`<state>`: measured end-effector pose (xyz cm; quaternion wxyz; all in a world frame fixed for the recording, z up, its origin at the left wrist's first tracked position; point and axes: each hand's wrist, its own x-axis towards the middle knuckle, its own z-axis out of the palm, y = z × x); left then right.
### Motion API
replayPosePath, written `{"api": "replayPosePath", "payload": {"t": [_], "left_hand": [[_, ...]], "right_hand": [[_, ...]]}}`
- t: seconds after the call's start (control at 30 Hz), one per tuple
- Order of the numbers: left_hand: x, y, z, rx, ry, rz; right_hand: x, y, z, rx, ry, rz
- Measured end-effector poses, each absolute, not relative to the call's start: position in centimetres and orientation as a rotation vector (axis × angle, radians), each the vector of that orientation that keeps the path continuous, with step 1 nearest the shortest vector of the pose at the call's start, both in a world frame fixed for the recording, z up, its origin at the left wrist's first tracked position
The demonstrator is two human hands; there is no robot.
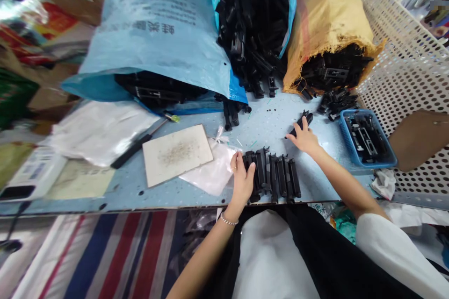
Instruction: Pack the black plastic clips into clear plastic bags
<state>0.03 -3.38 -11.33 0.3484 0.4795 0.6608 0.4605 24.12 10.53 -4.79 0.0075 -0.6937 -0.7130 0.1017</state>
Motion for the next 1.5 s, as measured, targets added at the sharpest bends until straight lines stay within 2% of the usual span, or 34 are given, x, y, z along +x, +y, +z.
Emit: {"api": "replayPosePath", "payload": {"t": [0.17, 0.37, 0.43, 0.53, 0.63, 0.73, 0.8, 0.87, 1.0, 1.2, 1.37, 1.5], "left_hand": [[0.2, -3.0, -11.9, 1.508, 1.659, 1.107], [-1.3, -3.1, -11.9, 1.346, 1.578, 1.103], [-0.9, -3.1, -10.7, 1.42, 1.594, 1.117], [0.6, -2.8, -7.3, 1.411, 1.555, 1.183], [2.1, -1.7, -3.5, 1.034, 1.262, 1.246], [2.8, -0.3, -1.0, 0.646, 1.077, 1.245], [2.7, 0.0, -0.2, 0.565, 1.059, 1.244], [2.6, -0.4, 0.4, 0.596, 1.046, 1.242], [2.8, -1.7, 1.0, 0.755, 1.011, 1.151], [2.5, -2.3, 1.6, 0.775, 1.0, 0.996], [2.5, -1.7, 1.9, 0.715, 0.988, 0.953], [2.7, -0.6, 1.7, 0.684, 1.031, 1.049]], "right_hand": [[26.7, 10.3, -7.6, -1.738, -1.892, 0.558], [27.5, 5.8, -5.1, -1.143, -1.413, 1.214], [26.3, 4.0, -3.9, -1.009, -1.42, 1.302], [23.5, 1.4, -2.1, -0.996, -1.667, 1.119], [20.6, -1.0, -0.5, -1.02, -2.171, 0.744], [19.1, -2.3, 1.2, -0.772, -2.546, 0.541], [19.3, -2.0, 2.0, -0.653, -2.516, 0.55], [19.9, -0.6, 2.5, -0.743, -2.365, 0.509], [20.9, 3.5, 2.2, -0.984, -2.344, 0.092], [21.3, 6.4, 3.0, -0.634, -2.698, -0.403], [21.4, 7.4, 4.5, -0.51, -2.777, -0.498], [20.5, 7.2, 4.4, -0.866, -2.708, -0.206]]}}
